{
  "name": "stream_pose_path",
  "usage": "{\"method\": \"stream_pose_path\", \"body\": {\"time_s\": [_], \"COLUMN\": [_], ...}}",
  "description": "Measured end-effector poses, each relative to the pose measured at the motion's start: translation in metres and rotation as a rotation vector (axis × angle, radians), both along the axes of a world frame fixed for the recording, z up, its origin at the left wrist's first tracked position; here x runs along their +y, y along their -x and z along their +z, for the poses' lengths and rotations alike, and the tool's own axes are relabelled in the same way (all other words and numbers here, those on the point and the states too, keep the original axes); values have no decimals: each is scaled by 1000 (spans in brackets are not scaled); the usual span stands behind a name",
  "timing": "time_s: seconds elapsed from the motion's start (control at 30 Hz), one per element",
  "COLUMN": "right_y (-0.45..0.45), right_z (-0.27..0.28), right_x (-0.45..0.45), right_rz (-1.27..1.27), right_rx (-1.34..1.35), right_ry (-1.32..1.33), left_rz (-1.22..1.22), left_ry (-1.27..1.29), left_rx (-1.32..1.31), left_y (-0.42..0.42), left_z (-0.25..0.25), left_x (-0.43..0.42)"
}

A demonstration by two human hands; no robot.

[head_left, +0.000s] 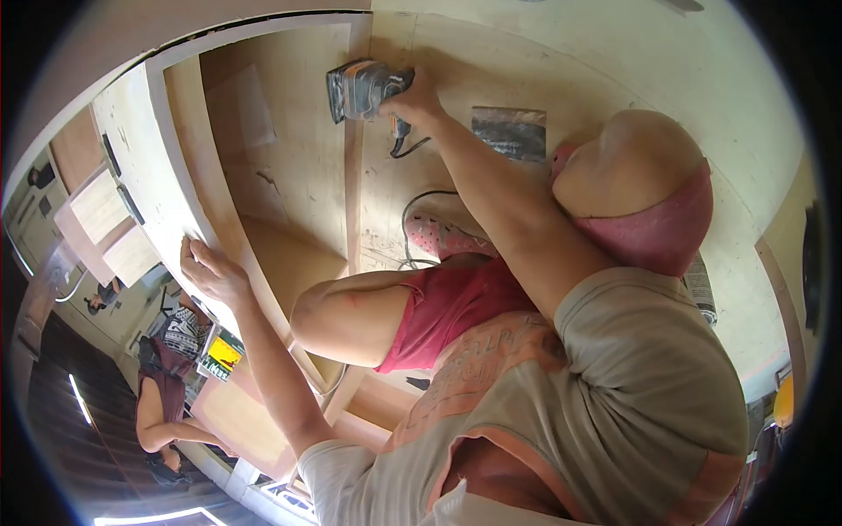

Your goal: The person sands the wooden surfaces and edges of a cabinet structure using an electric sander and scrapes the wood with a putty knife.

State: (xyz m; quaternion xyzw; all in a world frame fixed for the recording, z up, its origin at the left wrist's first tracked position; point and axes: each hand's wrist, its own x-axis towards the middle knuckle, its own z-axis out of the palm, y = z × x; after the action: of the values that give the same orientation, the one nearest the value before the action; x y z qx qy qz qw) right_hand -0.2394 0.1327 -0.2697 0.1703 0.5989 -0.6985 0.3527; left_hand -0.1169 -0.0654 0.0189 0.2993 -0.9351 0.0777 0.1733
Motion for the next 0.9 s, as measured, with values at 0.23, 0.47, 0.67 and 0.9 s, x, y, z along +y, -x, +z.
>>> {"method": "stream_pose_path", "body": {"time_s": [0.23,0.47,0.67,0.9], "right_y": [33,66,58,-30], "right_z": [-19,-22,-31,-10], "right_x": [-1,10,4,-5], "right_rz": [-105,-44,-105,17], "right_rx": [18,65,-55,-104], "right_ry": [14,182,151,168], "left_rz": [16,-28,-42,-11], "left_ry": [-8,20,46,29], "left_rx": [3,-6,-2,2], "left_y": [-1,0,0,1], "left_z": [0,0,-1,0], "left_x": [-2,0,-3,-3]}}
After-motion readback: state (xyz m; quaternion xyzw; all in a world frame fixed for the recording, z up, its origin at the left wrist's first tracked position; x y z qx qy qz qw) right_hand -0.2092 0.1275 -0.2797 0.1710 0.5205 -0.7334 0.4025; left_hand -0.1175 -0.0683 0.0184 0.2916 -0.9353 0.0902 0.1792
